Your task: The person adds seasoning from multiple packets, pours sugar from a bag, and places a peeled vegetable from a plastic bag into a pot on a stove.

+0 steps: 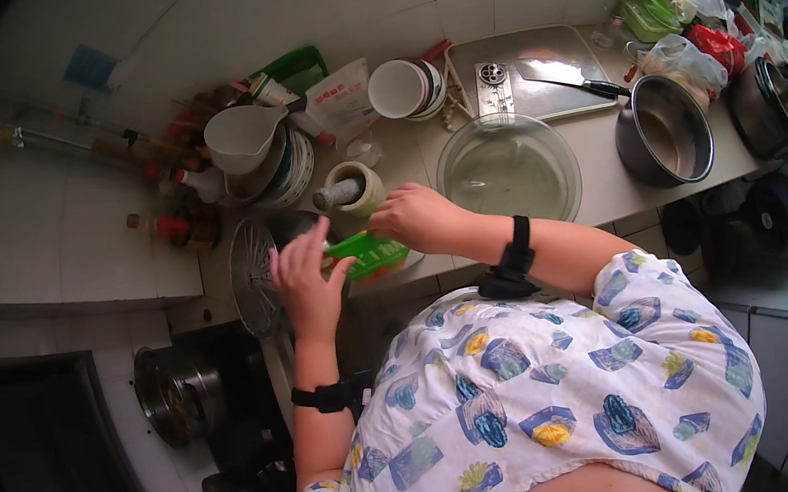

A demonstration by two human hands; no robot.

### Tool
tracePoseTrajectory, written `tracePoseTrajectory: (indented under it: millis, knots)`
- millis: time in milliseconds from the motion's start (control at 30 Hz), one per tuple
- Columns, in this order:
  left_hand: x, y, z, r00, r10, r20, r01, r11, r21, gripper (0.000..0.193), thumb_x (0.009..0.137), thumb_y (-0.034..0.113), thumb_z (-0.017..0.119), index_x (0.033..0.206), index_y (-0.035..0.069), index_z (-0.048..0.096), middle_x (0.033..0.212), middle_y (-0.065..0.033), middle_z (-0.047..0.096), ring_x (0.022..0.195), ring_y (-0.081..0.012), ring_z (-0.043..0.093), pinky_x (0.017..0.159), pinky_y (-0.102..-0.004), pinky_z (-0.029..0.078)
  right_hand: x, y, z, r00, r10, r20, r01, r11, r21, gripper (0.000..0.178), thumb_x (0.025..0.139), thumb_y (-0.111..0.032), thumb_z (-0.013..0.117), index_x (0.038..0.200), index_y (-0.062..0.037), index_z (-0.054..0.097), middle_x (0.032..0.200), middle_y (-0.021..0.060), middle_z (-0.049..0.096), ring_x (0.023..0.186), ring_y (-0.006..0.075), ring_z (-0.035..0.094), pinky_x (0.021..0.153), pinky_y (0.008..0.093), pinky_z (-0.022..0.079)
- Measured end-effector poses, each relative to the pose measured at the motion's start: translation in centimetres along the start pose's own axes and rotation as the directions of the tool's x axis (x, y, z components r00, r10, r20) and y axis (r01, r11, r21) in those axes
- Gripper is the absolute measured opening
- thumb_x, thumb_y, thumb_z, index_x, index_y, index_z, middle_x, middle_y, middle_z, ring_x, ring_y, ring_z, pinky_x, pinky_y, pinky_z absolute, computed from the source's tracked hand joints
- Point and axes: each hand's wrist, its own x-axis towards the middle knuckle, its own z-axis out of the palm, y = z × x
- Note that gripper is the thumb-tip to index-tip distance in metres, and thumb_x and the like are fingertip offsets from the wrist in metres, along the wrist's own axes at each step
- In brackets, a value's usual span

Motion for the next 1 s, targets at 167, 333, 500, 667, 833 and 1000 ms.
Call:
tracePoseTrajectory:
  millis: [167, 333, 500, 667, 833, 1000]
  knots:
    - [-3.7, -3.9, -2.1, 0.937, -0.170, -0.306, 0.144, 0.984, -0.104, 0.018, 0.073, 0.016, 0.079, 0.082, 0.010, 0.065, 0.104, -0.0020, 0.065, 0.101, -0.0258, 0.058, 0.102, -0.0485, 0.037, 3.4, 0.1, -0.5, 0.986, 0.061, -0.154, -0.029, 0.979, 0.202, 0.012, 0.086, -0.018, 0.062, 0.094, -0.0109, 0.067, 0.084, 0.0093, 0.066, 0.074, 0.0346, 0.062, 0.066, 0.0409, 0.051]
    - [-11.5, -7.4, -3.9, 0.958, -0.236, -0.160, 0.251, 0.965, 0.079, 0.011, 0.087, 0.019, 0.065, 0.094, 0.013, 0.070, 0.111, -0.0032, 0.063, 0.107, -0.0269, 0.055, 0.105, -0.0479, 0.034, 7.3, 1.9, -12.4, 0.931, 0.150, -0.332, -0.065, 0.965, 0.253, 0.020, 0.088, -0.019, 0.064, 0.101, -0.0048, 0.070, 0.086, 0.0112, 0.071, 0.074, 0.0174, 0.068, 0.067, 0.0300, 0.054]
    - [-17.5, -7.0, -3.7, 0.912, -0.409, 0.035, 0.401, 0.906, 0.134, 0.025, 0.090, 0.023, 0.059, 0.113, 0.017, 0.067, 0.126, -0.0055, 0.056, 0.116, -0.0285, 0.050, 0.109, -0.0475, 0.027, 10.4, 4.4, -22.2, 0.878, 0.320, -0.357, -0.232, 0.935, 0.267, 0.018, 0.093, -0.015, 0.058, 0.099, -0.0013, 0.067, 0.079, 0.0039, 0.066, 0.070, 0.0116, 0.060, 0.062, 0.0258, 0.050]
    - [-19.7, -5.8, -3.6, 0.833, -0.520, 0.189, 0.484, 0.850, 0.207, 0.023, 0.094, 0.025, 0.055, 0.110, 0.017, 0.068, 0.125, -0.0048, 0.058, 0.117, -0.0268, 0.051, 0.110, -0.0477, 0.027, 12.5, 12.4, -23.8, 0.922, 0.020, -0.387, -0.084, 0.985, -0.151, 0.018, 0.093, -0.014, 0.057, 0.097, 0.0011, 0.066, 0.083, 0.0057, 0.069, 0.069, 0.0145, 0.062, 0.066, 0.0264, 0.051]
    - [-21.9, -4.4, -3.5, 0.737, -0.639, 0.221, 0.620, 0.769, 0.155, 0.028, 0.095, 0.028, 0.051, 0.116, 0.015, 0.066, 0.127, -0.0063, 0.057, 0.120, -0.0257, 0.050, 0.112, -0.0487, 0.022, 14.2, 24.4, -20.3, 0.926, 0.119, -0.357, -0.245, 0.910, -0.334, 0.024, 0.091, -0.024, 0.061, 0.107, -0.0071, 0.067, 0.091, 0.0119, 0.070, 0.082, 0.0240, 0.068, 0.076, 0.0320, 0.051]
    - [-23.7, -2.0, -3.9, 0.641, -0.711, 0.288, 0.668, 0.702, 0.247, 0.035, 0.093, 0.034, 0.053, 0.120, 0.013, 0.064, 0.130, -0.0103, 0.055, 0.121, -0.0289, 0.049, 0.112, -0.0488, 0.020, 16.7, 28.9, -15.6, 0.907, 0.024, -0.421, -0.121, 0.971, -0.205, 0.024, 0.090, -0.024, 0.059, 0.106, -0.0079, 0.067, 0.093, 0.0150, 0.068, 0.086, 0.0298, 0.067, 0.077, 0.0345, 0.051]
